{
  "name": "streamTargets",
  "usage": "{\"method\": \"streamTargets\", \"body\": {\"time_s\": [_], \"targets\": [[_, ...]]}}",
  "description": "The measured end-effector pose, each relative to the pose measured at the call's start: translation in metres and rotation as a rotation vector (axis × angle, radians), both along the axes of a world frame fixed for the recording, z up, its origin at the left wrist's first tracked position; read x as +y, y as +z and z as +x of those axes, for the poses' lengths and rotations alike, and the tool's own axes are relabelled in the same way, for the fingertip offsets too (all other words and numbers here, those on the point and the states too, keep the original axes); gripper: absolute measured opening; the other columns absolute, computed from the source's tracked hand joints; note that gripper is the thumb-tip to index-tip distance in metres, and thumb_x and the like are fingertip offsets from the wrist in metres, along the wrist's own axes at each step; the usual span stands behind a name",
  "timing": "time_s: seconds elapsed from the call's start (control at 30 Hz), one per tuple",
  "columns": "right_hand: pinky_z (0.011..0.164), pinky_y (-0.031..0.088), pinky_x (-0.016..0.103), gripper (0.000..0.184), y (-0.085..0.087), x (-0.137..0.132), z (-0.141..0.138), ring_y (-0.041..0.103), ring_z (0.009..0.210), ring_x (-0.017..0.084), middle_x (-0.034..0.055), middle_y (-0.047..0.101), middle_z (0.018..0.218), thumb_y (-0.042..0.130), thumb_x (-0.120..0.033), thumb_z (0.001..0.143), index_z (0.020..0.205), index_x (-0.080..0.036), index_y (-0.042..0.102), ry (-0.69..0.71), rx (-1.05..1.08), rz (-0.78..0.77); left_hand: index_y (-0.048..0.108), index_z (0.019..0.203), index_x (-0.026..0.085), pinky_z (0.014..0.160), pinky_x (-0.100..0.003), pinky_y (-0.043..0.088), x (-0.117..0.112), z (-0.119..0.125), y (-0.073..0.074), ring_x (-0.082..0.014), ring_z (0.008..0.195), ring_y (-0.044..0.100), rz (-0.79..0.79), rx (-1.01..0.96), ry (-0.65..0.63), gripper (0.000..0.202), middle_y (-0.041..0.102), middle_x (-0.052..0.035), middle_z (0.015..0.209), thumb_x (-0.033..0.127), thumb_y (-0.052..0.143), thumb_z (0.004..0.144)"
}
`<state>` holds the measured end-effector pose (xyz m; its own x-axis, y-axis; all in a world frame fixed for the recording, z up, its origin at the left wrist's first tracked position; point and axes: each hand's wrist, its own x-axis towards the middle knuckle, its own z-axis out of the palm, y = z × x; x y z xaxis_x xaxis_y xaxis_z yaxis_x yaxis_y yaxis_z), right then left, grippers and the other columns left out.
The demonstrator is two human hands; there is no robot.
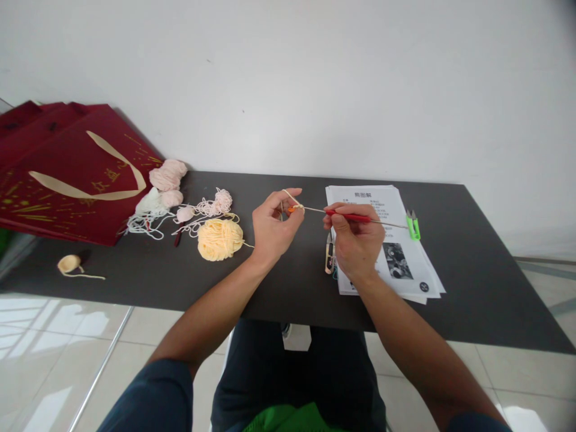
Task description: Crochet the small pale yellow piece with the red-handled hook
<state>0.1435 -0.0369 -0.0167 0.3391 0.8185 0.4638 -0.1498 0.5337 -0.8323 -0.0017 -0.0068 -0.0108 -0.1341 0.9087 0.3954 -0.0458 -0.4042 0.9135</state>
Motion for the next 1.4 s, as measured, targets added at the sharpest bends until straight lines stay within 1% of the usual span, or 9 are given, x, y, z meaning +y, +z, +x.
{"method": "streamTargets", "body": {"time_s": [0.4, 0.53, 0.67, 0.77, 0.87, 0.97, 1.07, 1.23, 1.4], "targets": [[0.064, 0.066, 0.030, 0.015, 0.000, -0.006, -0.009, 0.077, 0.071, 0.014, 0.0004, 0.082, 0.097, 0.079, -0.014, 0.087, 0.094, -0.027, 0.077, -0.038, -0.026, 0.089, 0.078, 0.102, 0.021, 0.070, -0.026, 0.048, -0.003, 0.003, 0.000, -0.0104, 0.070, 0.060, -0.024, 0.009, 0.079, 0.023, 0.069, 0.0005, 0.080, 0.016, 0.076, 0.079], [0.070, 0.068, 0.035, 0.021, -0.004, -0.011, -0.010, 0.078, 0.080, 0.017, 0.0012, 0.082, 0.102, 0.074, -0.012, 0.090, 0.100, -0.030, 0.079, -0.086, -0.202, 0.175, 0.077, 0.099, 0.021, 0.071, -0.026, 0.050, -0.002, 0.004, -0.003, -0.0105, 0.070, 0.062, -0.041, 0.004, 0.130, 0.021, 0.071, -0.0003, 0.082, 0.019, 0.078, 0.078], [0.081, 0.069, 0.043, 0.028, -0.010, -0.015, -0.007, 0.080, 0.094, 0.022, 0.0027, 0.083, 0.110, 0.073, -0.014, 0.091, 0.109, -0.035, 0.080, -0.115, -0.396, 0.234, 0.077, 0.100, 0.021, 0.070, -0.025, 0.050, 0.000, 0.005, -0.005, -0.0096, 0.067, 0.062, -0.099, -0.100, 0.123, 0.025, 0.072, 0.0018, 0.077, 0.020, 0.082, 0.076], [0.085, 0.069, 0.046, 0.033, -0.012, -0.015, -0.006, 0.080, 0.098, 0.024, 0.0027, 0.083, 0.113, 0.073, -0.015, 0.091, 0.113, -0.039, 0.080, -0.128, -0.464, 0.225, 0.077, 0.103, 0.021, 0.069, -0.025, 0.051, 0.001, 0.006, -0.002, -0.0095, 0.066, 0.064, -0.186, -0.227, 0.065, 0.032, 0.074, 0.0026, 0.075, 0.022, 0.086, 0.072], [0.085, 0.069, 0.047, 0.036, -0.013, -0.013, -0.006, 0.079, 0.100, 0.025, 0.0025, 0.083, 0.117, 0.073, -0.015, 0.091, 0.116, -0.040, 0.079, -0.129, -0.484, 0.227, 0.078, 0.104, 0.021, 0.075, -0.026, 0.053, 0.002, 0.006, 0.003, -0.0109, 0.072, 0.069, -0.285, -0.362, -0.048, 0.039, 0.076, 0.0016, 0.078, 0.021, 0.090, 0.067], [0.086, 0.069, 0.047, 0.038, -0.015, -0.011, -0.007, 0.079, 0.100, 0.024, 0.0013, 0.083, 0.118, 0.073, -0.014, 0.091, 0.118, -0.041, 0.079, -0.130, -0.460, 0.220, 0.079, 0.104, 0.020, 0.082, -0.028, 0.054, 0.004, 0.003, 0.009, -0.0112, 0.076, 0.071, -0.374, -0.486, -0.171, 0.045, 0.076, 0.0013, 0.079, 0.018, 0.093, 0.061], [0.085, 0.069, 0.045, 0.037, -0.015, -0.010, -0.006, 0.079, 0.099, 0.023, 0.0001, 0.083, 0.117, 0.076, -0.015, 0.089, 0.114, -0.041, 0.080, -0.092, -0.397, 0.192, 0.080, 0.105, 0.020, 0.081, -0.028, 0.054, 0.007, -0.002, 0.012, -0.0103, 0.073, 0.068, -0.422, -0.559, -0.280, 0.047, 0.074, 0.0021, 0.076, 0.017, 0.092, 0.060], [0.074, 0.069, 0.038, 0.027, -0.011, -0.008, -0.007, 0.079, 0.086, 0.018, 0.0000, 0.083, 0.115, 0.077, -0.016, 0.089, 0.106, -0.037, 0.082, 0.044, -0.213, 0.068, 0.080, 0.109, 0.020, 0.077, -0.027, 0.052, 0.010, -0.007, 0.015, -0.0087, 0.068, 0.064, -0.445, -0.568, -0.407, 0.049, 0.070, 0.0021, 0.073, 0.017, 0.090, 0.062], [0.069, 0.065, 0.033, 0.013, -0.002, -0.003, -0.005, 0.075, 0.074, 0.014, 0.0008, 0.083, 0.105, 0.078, -0.022, 0.089, 0.100, -0.029, 0.079, 0.059, -0.031, -0.026, 0.082, 0.107, 0.021, 0.070, -0.024, 0.048, 0.008, -0.006, 0.017, -0.0062, 0.062, 0.058, -0.418, -0.470, -0.373, 0.048, 0.063, 0.0059, 0.066, 0.013, 0.089, 0.060]]}}
